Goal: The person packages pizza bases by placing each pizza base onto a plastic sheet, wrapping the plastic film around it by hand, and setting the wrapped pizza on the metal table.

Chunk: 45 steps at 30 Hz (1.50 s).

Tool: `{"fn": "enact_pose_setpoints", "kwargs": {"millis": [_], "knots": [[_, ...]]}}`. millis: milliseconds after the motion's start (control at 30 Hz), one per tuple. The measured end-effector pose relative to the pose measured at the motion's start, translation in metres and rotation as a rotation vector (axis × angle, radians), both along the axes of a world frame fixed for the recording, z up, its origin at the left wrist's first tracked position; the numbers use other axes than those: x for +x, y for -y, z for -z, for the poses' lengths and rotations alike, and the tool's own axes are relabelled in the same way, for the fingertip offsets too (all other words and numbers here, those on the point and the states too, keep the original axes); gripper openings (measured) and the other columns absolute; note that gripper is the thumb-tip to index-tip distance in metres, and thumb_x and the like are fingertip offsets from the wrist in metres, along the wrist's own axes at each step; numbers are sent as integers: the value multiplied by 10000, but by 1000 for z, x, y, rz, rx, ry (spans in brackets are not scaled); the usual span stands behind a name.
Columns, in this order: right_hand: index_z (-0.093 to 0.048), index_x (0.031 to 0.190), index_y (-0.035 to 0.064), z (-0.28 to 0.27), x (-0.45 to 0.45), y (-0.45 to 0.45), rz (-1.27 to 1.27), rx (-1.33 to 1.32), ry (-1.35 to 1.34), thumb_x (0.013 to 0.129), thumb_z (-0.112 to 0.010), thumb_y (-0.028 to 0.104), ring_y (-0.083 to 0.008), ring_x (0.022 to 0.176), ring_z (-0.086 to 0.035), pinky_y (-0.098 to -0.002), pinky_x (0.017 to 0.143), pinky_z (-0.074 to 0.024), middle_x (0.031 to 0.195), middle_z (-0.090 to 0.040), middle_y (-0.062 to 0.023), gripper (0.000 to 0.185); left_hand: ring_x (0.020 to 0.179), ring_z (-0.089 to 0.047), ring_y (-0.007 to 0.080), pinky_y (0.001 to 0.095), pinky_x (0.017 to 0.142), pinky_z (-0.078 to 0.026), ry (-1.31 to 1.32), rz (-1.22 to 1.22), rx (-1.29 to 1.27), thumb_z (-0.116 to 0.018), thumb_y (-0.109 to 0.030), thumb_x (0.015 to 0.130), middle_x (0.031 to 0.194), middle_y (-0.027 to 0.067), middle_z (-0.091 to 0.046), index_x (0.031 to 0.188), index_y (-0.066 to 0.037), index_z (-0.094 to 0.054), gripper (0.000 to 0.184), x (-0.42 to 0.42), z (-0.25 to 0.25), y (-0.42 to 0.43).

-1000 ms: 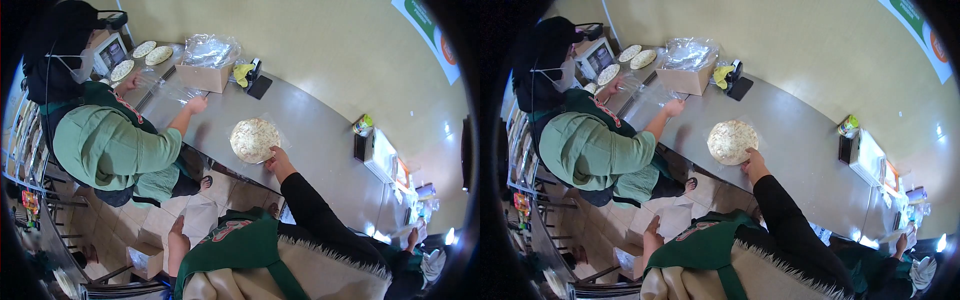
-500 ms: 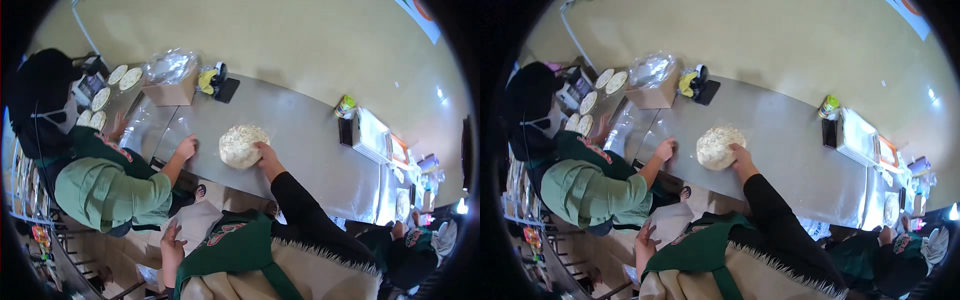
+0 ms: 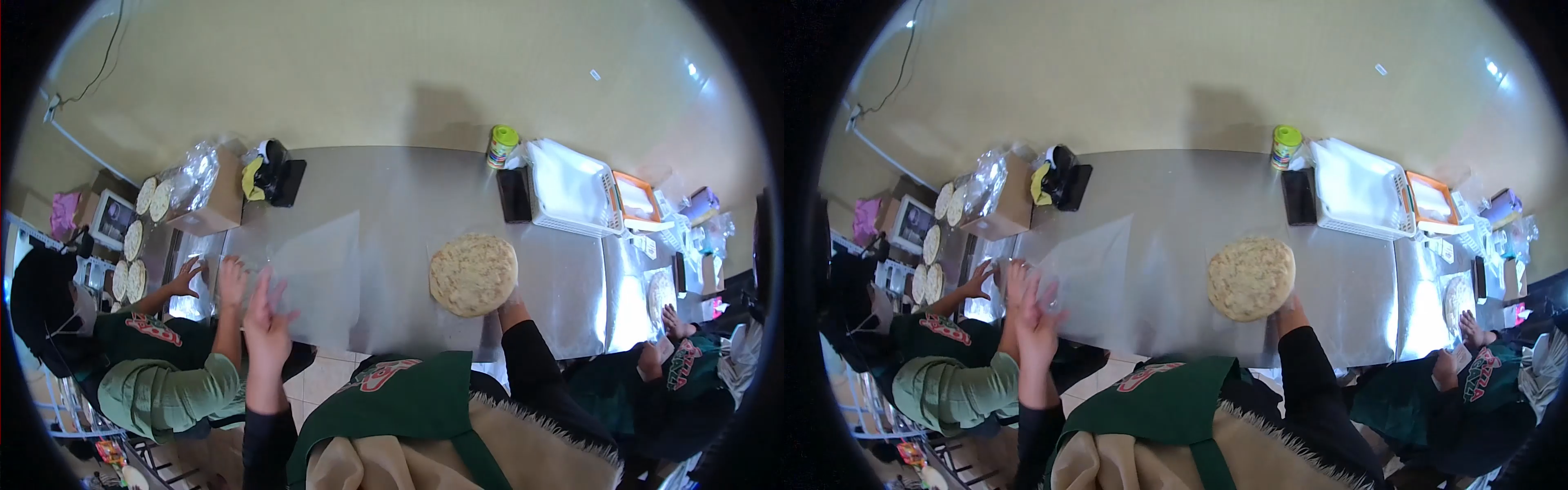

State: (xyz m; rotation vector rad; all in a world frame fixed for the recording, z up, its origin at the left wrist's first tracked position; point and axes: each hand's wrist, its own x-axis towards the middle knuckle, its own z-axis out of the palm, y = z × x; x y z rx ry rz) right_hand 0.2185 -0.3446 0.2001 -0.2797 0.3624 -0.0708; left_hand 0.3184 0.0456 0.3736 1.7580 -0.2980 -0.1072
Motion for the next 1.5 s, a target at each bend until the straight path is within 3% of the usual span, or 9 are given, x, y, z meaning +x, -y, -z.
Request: {"fn": "enact_pose_setpoints", "kwargs": {"millis": [233,500,733,800,1000,1233,1333,1400,1500], "knots": [[-345,1290,67,9,-1,21,2,87,60,884,-287,479,-327,1176,-394,-466,941,-375,1290,-399,-155,581,1149,-416,367,356,907,-407,483,206,544,-390,139,647,1317,241,-312,1302,-21,-291,682,86,69,154],[-348,1288,72,7,-12,48,-116,88,73,884,-290,478,-326,1176,-395,-466,941,-376,1289,-401,-150,576,1113,-452,309,360,845,-437,457,399,896,-390,66,683,1402,108,-218,1330,-35,-232,673,110,89,256],[-350,1287,76,-4,-2,58,-248,103,106,884,-291,477,-324,1175,-396,-465,940,-376,1288,-403,-147,572,1054,-483,319,367,791,-466,450,576,980,-417,55,678,1385,110,-253,1322,-50,-243,676,115,79,287],[-351,1287,77,-1,8,54,-245,132,126,884,-292,477,-324,1175,-397,-465,940,-376,1288,-403,-146,571,1139,-440,266,322,874,-436,545,655,1016,-407,47,718,1396,79,-238,1323,-54,-255,631,114,78,288],[-353,1286,81,3,37,47,-150,233,165,885,-294,476,-322,1174,-398,-464,940,-376,1288,-405,-142,567,1120,-456,270,323,900,-421,660,823,923,-397,62,731,1323,94,-370,1274,-67,-358,560,116,80,261],[-355,1285,85,2,48,41,-41,322,193,885,-295,475,-321,1174,-399,-464,940,-376,1287,-406,-139,562,1083,-490,267,312,856,-454,719,774,831,-452,-1,766,1269,105,-431,1184,-99,-464,430,87,98,243],[-357,1285,87,0,47,36,-7,352,207,885,-296,475,-320,1173,-400,-464,939,-376,1287,-407,-137,561,1008,-516,281,348,762,-493,672,592,772,-498,-48,753,1150,102,-500,1060,-87,-500,310,79,107,234],[-357,1285,88,-2,47,32,10,377,214,885,-297,475,-320,1173,-400,-464,939,-376,1287,-408,-136,559,851,-547,273,372,653,-492,619,384,825,-527,-89,740,939,103,-541,904,-62,-494,170,74,104,228],[-359,1283,89,-3,54,25,22,386,233,885,-298,474,-319,1172,-402,-463,938,-377,1286,-409,-135,557,722,-541,270,388,573,-466,637,418,887,-542,-122,730,796,98,-525,832,-61,-477,135,73,119,221]]}}
